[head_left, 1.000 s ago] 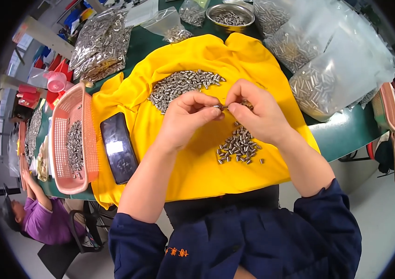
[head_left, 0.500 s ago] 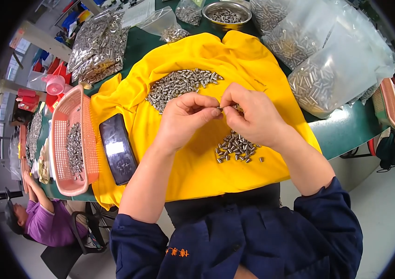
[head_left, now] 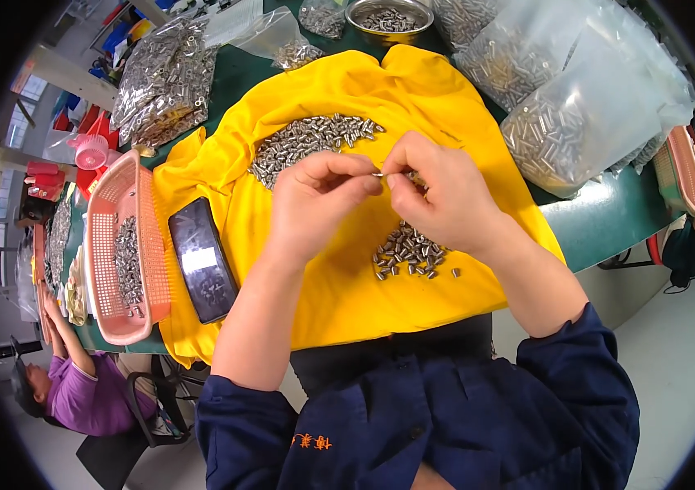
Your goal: Sorting and inspecting small metal electronic components on a yellow cloth at a workbench.
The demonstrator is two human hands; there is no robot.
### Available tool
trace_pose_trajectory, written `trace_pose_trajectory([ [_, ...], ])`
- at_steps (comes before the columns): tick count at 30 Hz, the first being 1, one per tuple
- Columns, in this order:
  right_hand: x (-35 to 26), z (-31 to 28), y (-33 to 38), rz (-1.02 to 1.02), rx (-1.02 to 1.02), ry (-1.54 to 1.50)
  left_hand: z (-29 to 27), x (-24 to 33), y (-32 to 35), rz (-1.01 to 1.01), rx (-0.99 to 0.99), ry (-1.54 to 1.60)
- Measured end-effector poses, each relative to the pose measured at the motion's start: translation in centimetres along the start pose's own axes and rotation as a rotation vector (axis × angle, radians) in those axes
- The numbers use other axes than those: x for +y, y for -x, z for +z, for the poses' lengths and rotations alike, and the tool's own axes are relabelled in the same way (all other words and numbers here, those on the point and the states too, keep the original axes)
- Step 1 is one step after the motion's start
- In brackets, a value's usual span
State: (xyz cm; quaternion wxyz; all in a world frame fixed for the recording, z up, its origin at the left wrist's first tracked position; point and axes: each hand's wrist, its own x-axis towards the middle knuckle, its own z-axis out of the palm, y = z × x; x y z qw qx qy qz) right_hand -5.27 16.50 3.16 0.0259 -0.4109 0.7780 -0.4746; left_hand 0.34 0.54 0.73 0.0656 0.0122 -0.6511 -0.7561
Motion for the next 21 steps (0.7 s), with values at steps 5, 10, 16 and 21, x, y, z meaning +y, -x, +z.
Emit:
trace_pose_trajectory([
  [5, 0.5, -0.2, -0.3, -0.005, 0.177, -0.177, -1.1, 0.0, -0.3, -0.054, 0.000, 0.199],
  [10, -0.2, -0.3, -0.1, 0.027, 0.034, -0.333, -0.3, 0.3, 0.3, -0.020, -0.081, 0.202],
  [16, 0.1, -0.2, 0.0, 0.007, 0.007, -0.258, -0.2, 0.0, 0.3, -0.012, -0.090, 0.171],
  [21, -0.8, -0.2, 0.0, -0.020, -0.017, -0.076, -0.2, 0.6, 0.4, -0.001, -0.081, 0.050],
])
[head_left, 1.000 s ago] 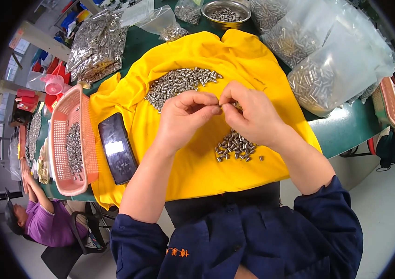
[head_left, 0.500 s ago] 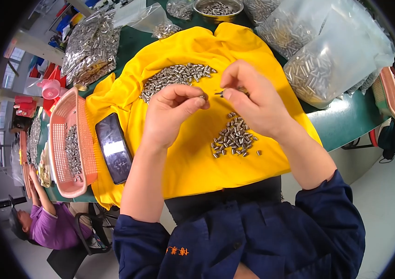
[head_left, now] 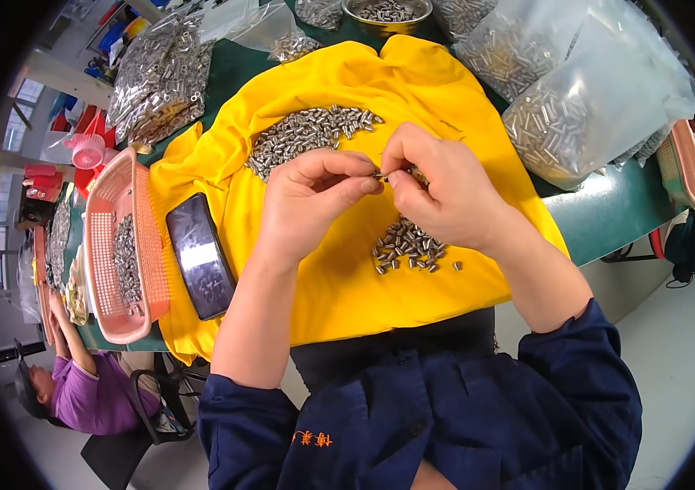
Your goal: Sorting and inspecting small metal electronic components on a yellow cloth at a workbench.
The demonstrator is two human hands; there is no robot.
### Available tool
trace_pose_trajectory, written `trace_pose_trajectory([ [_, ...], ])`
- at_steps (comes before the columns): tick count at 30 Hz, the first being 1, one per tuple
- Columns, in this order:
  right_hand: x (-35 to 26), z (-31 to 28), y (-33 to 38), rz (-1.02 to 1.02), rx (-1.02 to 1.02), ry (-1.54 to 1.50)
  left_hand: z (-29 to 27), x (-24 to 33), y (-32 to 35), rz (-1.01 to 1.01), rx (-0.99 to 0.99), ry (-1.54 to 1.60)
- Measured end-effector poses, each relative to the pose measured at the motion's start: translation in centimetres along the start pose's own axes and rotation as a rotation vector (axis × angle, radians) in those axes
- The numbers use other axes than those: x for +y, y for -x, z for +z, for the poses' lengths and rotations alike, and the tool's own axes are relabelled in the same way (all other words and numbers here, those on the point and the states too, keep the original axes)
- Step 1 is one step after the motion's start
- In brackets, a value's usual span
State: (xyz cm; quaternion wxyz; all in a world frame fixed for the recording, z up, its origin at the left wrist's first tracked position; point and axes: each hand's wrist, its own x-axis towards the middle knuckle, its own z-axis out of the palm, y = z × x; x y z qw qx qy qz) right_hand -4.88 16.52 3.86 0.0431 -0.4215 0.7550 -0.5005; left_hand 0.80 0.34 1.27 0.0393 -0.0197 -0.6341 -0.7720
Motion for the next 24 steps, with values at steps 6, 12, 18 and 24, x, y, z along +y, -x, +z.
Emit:
trace_pose_trajectory([
  [6, 0.4, 0.6, 0.1, -0.027, 0.040, 0.027, 0.3, -0.1, -0.1, 0.050, 0.028, -0.051],
  [12, 0.7, 0.6, 0.0, 0.031, 0.047, -0.079, 1.1, 0.8, -0.1, -0.023, 0.068, -0.112],
  [18, 0.4, -1.6, -0.2, 0.067, 0.257, -0.051, -1.9, 0.0, -2.0, -0.034, 0.147, -0.166],
  [24, 1.1, 0.6, -0.1, -0.231, 0.221, 0.126, -2.2, 1.4, -12.0, 0.194, 0.030, -0.777],
])
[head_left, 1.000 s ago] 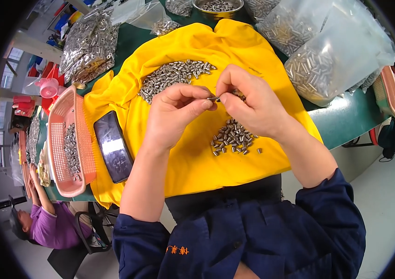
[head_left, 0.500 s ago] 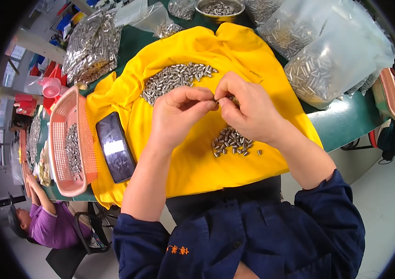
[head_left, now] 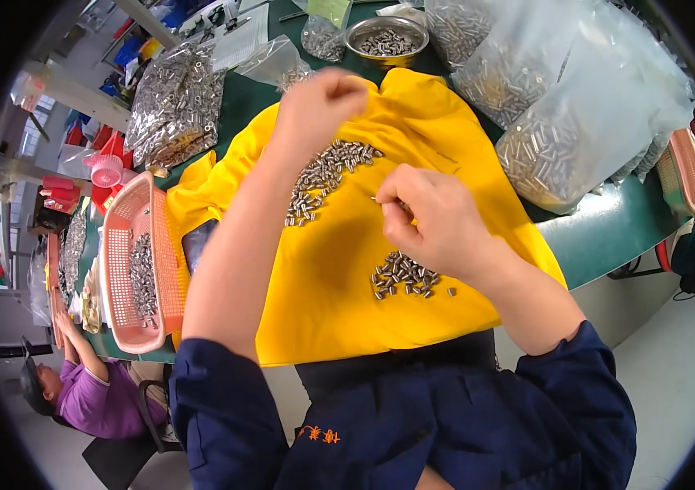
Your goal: Sorting and inspecting small metal electronic components on a yellow cloth at a workbench.
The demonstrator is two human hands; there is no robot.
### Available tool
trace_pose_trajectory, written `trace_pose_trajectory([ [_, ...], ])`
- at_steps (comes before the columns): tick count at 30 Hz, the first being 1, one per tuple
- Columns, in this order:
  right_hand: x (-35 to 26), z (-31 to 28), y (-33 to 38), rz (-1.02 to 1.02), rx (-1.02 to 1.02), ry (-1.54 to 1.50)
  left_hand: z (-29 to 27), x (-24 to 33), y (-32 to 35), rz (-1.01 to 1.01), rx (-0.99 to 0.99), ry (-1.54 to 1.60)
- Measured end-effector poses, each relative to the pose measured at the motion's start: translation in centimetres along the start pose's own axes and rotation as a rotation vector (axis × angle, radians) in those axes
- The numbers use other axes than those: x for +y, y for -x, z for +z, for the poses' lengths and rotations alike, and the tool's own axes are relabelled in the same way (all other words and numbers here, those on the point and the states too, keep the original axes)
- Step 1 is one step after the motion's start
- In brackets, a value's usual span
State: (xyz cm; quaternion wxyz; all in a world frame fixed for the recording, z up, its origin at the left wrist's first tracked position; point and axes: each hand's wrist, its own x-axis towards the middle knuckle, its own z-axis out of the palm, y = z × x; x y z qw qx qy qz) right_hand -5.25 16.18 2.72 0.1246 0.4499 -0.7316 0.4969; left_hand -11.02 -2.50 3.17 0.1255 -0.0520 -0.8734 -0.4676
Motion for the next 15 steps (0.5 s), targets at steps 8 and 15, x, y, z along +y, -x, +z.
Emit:
trace_pose_trajectory([
  [8, 0.7, 0.0, 0.3, 0.019, 0.029, 0.027, -2.0, -0.4, -4.4, 0.135, 0.046, -0.154],
  [15, 0.2, 0.0, 0.3, 0.100, 0.009, -0.031, -4.6, -0.7, 6.7, -0.119, -0.088, -0.374],
])
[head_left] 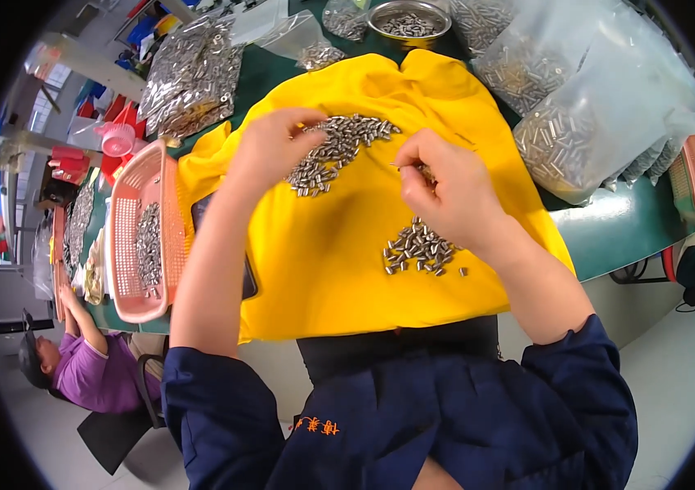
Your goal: Sorting and inspecting small metal electronic components on a yellow cloth at a workbench.
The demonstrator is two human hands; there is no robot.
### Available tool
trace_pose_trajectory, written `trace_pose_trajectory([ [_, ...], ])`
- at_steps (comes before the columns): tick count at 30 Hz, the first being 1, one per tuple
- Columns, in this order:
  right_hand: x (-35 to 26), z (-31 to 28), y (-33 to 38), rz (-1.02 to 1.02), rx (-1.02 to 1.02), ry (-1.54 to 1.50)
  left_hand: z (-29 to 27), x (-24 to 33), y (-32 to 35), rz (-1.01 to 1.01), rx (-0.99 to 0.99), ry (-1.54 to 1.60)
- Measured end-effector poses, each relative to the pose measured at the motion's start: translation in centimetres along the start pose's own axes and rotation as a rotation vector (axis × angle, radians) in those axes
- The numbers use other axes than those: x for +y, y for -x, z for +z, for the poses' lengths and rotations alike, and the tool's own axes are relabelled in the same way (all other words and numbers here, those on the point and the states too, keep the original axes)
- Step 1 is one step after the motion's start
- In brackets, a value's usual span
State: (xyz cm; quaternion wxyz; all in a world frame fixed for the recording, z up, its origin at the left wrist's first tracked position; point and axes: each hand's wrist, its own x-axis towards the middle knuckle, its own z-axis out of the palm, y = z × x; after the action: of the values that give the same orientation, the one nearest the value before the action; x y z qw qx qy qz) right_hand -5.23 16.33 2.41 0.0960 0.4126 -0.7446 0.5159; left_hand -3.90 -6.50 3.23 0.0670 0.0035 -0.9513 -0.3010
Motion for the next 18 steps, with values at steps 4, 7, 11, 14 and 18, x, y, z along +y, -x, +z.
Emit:
trace_pose_trajectory([
  [4, 0.0, 0.7, 0.0, 0.040, -0.056, 0.006, 3.0, -0.2, 2.4, 0.207, 0.090, -0.195],
  [7, 0.2, 0.9, 0.1, 0.056, -0.060, -0.002, 3.4, 0.0, 2.9, 0.136, 0.014, -0.165],
  [11, 0.5, 0.8, 0.0, 0.052, -0.053, 0.011, 3.5, 1.0, 2.9, 0.143, 0.016, -0.222],
  [14, 0.5, 0.9, 0.0, 0.115, -0.100, 0.009, 3.5, 1.3, 2.9, 0.110, -0.013, -0.276],
  [18, 1.3, 0.9, 0.1, 0.115, -0.087, -0.001, 3.7, 1.3, 2.9, 0.153, -0.006, -0.305],
])
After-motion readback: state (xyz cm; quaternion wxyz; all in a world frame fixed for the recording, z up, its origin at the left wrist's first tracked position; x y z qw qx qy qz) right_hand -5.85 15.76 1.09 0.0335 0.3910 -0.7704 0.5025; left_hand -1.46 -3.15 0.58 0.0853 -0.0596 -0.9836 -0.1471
